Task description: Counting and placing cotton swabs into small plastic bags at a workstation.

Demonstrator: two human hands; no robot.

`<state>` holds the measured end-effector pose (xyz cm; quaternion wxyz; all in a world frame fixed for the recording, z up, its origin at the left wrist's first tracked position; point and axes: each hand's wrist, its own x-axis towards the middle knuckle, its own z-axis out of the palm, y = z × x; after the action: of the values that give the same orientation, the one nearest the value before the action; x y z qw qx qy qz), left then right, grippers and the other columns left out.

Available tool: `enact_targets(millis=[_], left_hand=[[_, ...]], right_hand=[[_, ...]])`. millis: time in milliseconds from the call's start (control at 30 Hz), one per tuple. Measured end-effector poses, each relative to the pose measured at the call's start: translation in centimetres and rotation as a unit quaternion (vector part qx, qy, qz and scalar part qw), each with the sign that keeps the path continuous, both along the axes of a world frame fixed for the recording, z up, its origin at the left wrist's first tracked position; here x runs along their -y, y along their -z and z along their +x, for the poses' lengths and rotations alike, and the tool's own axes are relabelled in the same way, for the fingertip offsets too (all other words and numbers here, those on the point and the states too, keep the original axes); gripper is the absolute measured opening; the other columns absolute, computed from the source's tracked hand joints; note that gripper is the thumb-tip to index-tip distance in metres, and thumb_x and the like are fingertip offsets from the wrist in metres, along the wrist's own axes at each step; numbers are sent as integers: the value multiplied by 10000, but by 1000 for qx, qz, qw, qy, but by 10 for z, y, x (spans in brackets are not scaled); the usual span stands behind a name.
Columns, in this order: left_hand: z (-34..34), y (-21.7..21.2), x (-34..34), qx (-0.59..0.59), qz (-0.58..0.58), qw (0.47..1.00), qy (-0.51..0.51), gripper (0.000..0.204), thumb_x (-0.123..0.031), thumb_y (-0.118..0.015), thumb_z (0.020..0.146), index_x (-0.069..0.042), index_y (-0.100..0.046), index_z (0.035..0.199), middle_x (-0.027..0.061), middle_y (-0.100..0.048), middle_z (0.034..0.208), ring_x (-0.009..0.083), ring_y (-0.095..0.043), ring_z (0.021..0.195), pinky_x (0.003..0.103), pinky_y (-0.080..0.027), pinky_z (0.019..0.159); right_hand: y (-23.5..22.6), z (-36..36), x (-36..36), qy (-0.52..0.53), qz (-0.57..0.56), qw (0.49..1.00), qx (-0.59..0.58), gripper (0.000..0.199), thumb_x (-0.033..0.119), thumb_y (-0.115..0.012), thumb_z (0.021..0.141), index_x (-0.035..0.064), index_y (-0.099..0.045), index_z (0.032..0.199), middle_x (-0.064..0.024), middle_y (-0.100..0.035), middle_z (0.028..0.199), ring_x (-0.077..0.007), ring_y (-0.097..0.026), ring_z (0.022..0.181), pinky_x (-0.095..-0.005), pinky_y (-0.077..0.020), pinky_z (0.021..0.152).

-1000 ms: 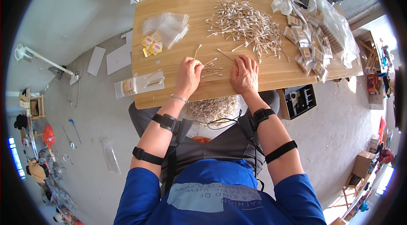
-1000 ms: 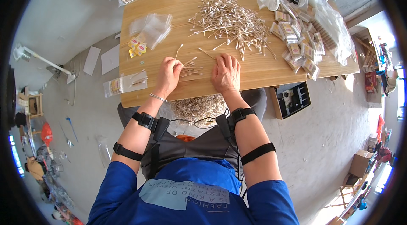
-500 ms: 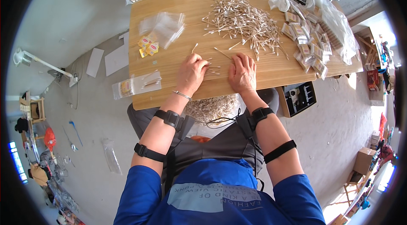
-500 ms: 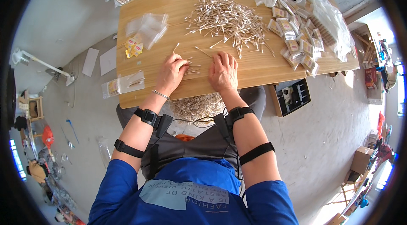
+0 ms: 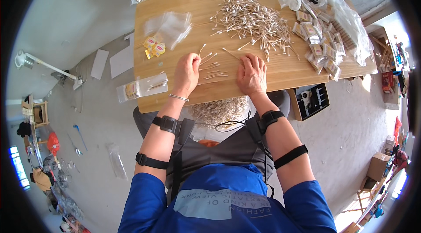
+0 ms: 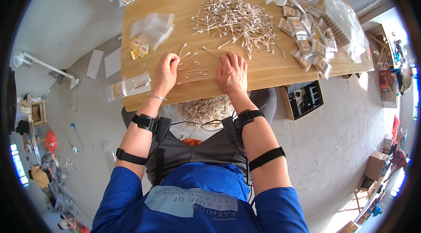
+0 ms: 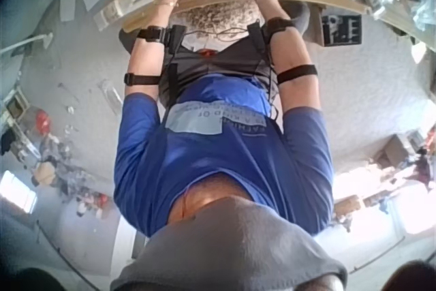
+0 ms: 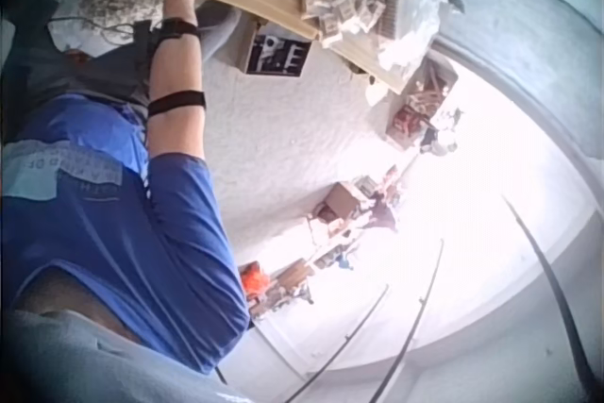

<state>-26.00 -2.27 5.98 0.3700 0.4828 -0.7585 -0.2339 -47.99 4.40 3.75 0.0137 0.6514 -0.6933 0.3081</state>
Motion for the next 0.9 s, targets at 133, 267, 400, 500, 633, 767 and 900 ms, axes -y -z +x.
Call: enact_targets(millis=[133, 267, 400, 500, 633, 767, 900], left_hand=[[26, 3, -11, -18, 29, 999, -32, 56, -39, -588, 905, -23, -608, 955, 153, -655, 899, 345, -621, 876, 396, -496, 745], [45, 2, -21, 45, 50, 995, -67, 108, -55, -600, 892, -41, -666, 977, 143, -662, 885, 335, -626, 878, 404, -499, 772], [54, -5, -27, 185, -41, 978, -85, 108, -69, -605, 880, -56, -671, 964, 101, -645, 913, 304, -603, 908, 399, -483, 829], [58, -8, -28, 184, -70, 973, -122, 130, -46, -605, 872, -64, -673, 981, 96, -642, 956, 305, -594, 938, 404, -475, 844], [66, -11, -25, 150, -69, 970, -177, 160, -25, -634, 843, -89, -667, 986, 75, -635, 966, 289, -584, 949, 399, -469, 850], [73, -20, -24, 132, -53, 970, -195, 180, -26, -691, 799, -97, -676, 963, 72, -634, 957, 290, -586, 947, 397, -468, 842], [68, -19, -35, 153, -32, 978, -138, 173, -61, -746, 758, -85, -684, 918, 70, -631, 937, 289, -587, 950, 400, -463, 845]], right_hand=[[0, 1, 1, -1, 1, 1000, 1, 319, 171, -600, 823, 79, -630, 1127, -93, -571, 1193, -318, -503, 1147, -446, -381, 1010], [0, 2, 1, -4, -5, 1000, 8, 325, 144, -606, 795, 67, -615, 1110, -104, -553, 1187, -326, -496, 1147, -461, -379, 1008], [-1, 1, 0, 0, -8, 1000, 6, 312, 145, -602, 805, 70, -618, 1108, -102, -561, 1179, -323, -502, 1139, -460, -383, 1003], [-2, 2, 0, -4, -1, 1000, 7, 318, 152, -595, 814, 70, -619, 1120, -102, -561, 1185, -320, -499, 1144, -460, -379, 1010], [-1, 2, 1, -5, 6, 1000, 4, 329, 160, -591, 819, 71, -620, 1134, -97, -560, 1193, -317, -495, 1152, -459, -375, 1018], [1, 0, 1, -1, 10, 1000, 0, 324, 164, -588, 824, 71, -624, 1132, -97, -556, 1201, -322, -490, 1157, -459, -373, 1019], [1, 1, 1, -1, 13, 1000, -4, 320, 172, -586, 838, 70, -624, 1139, -99, -553, 1210, -325, -486, 1160, -459, -370, 1021]])
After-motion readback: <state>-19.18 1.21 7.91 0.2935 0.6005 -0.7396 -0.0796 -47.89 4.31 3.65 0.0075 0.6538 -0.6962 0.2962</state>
